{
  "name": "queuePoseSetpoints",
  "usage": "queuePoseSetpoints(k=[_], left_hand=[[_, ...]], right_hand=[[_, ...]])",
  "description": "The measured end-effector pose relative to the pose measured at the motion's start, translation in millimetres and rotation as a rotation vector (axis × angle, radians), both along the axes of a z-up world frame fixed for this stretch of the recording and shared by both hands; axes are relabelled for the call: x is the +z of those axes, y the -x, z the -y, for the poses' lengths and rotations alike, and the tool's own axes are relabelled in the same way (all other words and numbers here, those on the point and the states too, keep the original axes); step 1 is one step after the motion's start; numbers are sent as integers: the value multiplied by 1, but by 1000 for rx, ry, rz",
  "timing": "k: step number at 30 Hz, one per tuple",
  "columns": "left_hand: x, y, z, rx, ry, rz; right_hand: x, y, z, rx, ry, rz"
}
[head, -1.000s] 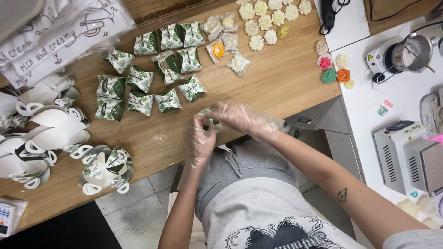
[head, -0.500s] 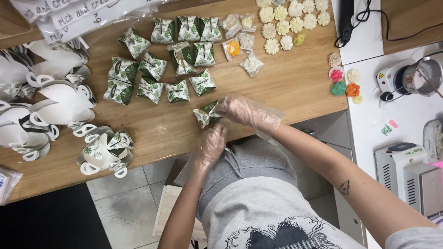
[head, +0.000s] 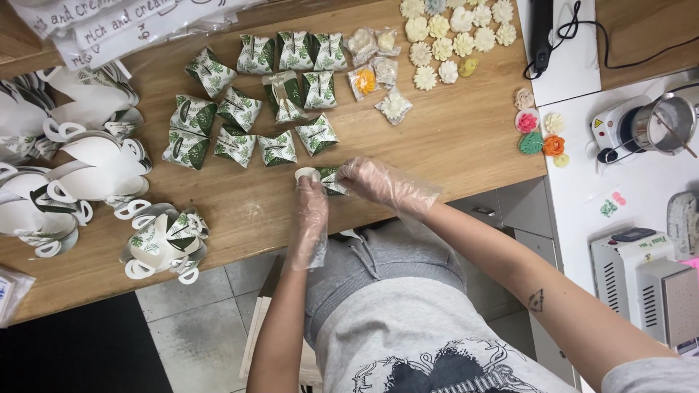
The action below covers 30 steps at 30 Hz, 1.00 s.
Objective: The recorder prepares wax in a small melter and then packages several flower-shaped candles into decorative paper holders.
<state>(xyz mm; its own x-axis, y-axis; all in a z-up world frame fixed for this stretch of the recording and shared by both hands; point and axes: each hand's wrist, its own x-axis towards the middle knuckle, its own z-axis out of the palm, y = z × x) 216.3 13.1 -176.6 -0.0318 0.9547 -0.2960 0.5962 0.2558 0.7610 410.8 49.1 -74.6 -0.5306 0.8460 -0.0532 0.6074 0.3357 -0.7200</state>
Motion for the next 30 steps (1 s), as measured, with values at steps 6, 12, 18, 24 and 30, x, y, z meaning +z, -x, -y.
queuePoseSetpoints(k=[6,12,18,24,30], left_hand=[[-36,11,-16,-254,-98,-92],[5,7,-18,-322,-50,-152],[47,10,-29,-261,218,95],[19,21,-11,-114,410,468],[3,12,-10,-186,197,222]], right_hand=[[-2,-1,0,19,-23,37],[-10,-5,2,105,-91,115],[1,-4,-3,133,20,138],[-16,-5,-4,219,-189,86],[-34,-12,-7,230,-94,117]])
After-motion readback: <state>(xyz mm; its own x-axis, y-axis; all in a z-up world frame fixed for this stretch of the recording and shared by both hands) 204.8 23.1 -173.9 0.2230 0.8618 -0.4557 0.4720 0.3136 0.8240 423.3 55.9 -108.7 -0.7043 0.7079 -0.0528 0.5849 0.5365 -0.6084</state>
